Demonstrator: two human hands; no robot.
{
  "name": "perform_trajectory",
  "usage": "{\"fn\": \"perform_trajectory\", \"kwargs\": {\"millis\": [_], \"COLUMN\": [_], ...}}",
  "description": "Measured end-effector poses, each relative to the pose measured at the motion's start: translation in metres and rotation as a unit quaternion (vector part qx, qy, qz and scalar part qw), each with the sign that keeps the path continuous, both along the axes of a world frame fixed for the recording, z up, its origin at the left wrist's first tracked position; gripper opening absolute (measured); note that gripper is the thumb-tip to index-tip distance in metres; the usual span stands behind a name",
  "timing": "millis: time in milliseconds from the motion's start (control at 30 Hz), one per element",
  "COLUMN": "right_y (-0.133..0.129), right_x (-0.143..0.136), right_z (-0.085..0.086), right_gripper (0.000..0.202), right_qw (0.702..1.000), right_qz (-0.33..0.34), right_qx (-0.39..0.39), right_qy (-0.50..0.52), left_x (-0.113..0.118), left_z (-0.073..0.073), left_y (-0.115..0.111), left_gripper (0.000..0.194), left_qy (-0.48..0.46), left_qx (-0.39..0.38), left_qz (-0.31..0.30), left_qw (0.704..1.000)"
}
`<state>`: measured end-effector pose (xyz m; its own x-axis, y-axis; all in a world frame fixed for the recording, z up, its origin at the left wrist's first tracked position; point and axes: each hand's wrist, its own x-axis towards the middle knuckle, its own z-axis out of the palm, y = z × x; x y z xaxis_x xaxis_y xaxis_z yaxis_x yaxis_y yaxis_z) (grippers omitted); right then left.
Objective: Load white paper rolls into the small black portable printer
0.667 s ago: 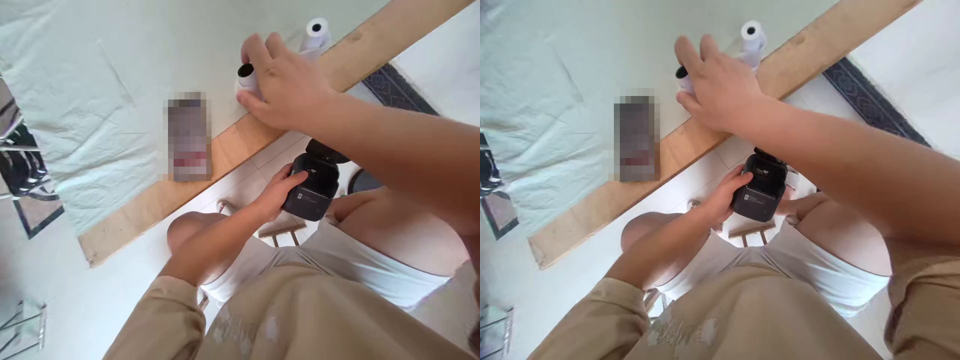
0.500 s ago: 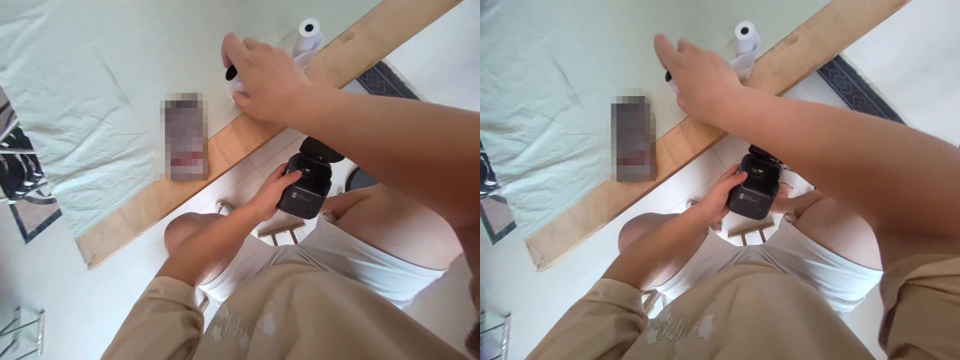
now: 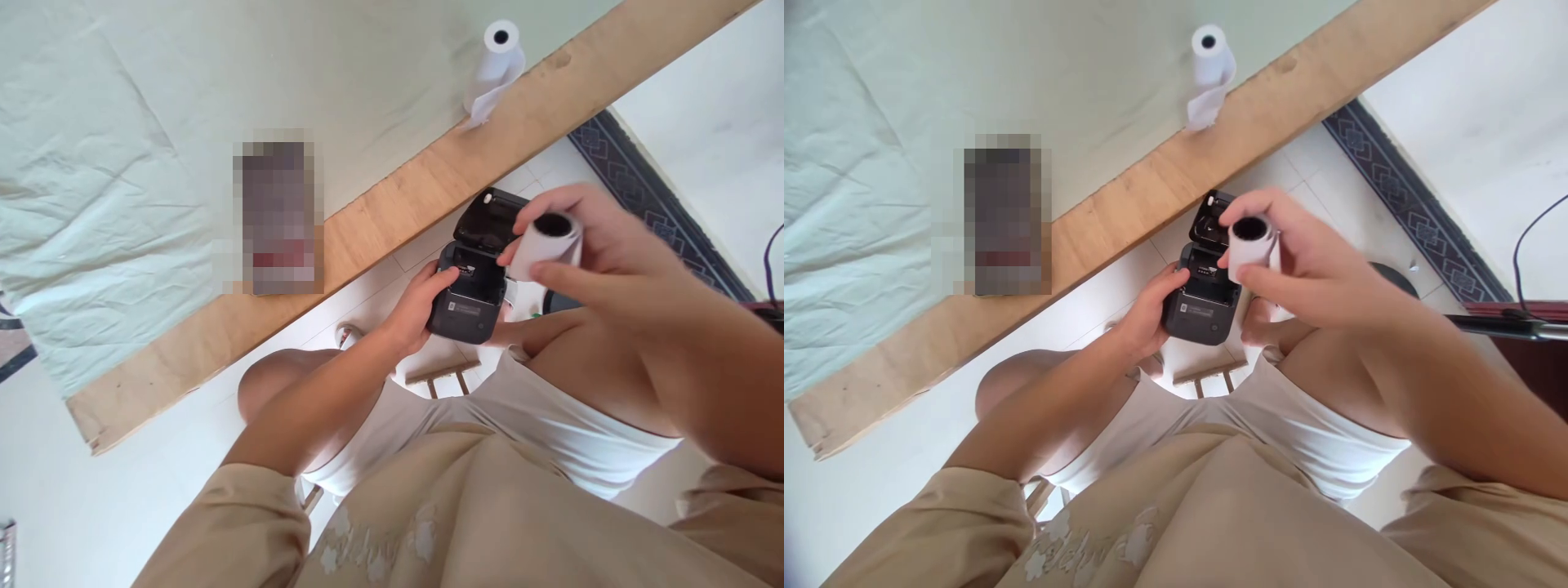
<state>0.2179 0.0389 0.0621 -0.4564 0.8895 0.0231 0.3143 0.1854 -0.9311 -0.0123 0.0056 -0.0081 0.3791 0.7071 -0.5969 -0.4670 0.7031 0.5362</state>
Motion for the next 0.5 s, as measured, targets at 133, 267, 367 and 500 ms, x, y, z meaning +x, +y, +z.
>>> {"fn": "perform_trajectory", "kwargs": {"millis": [133,267,367,500], "right_y": [-0.005,-0.004,-0.006,-0.007], "right_x": [0.005,0.010,0.014,0.014], "right_z": [-0.033,-0.052,-0.058,-0.061], "right_gripper": [0.040,0.041,0.027,0.009], "right_qw": [0.973,0.963,0.947,0.926], "right_qz": [-0.002,-0.061,-0.087,-0.083], "right_qx": [0.185,0.181,0.182,0.255], "right_qy": [-0.141,-0.191,-0.250,-0.265], "left_x": [0.008,0.020,0.027,0.030], "left_z": [-0.002,-0.003,-0.005,-0.007], "left_y": [0.002,0.003,0.004,0.005], "left_gripper": [0.044,0.051,0.054,0.056], "left_qy": [0.021,0.027,0.028,0.036], "left_qx": [0.008,0.007,0.013,0.032], "left_qz": [0.001,0.004,0.009,0.006], "left_qw": [1.000,1.000,0.999,0.999]}}
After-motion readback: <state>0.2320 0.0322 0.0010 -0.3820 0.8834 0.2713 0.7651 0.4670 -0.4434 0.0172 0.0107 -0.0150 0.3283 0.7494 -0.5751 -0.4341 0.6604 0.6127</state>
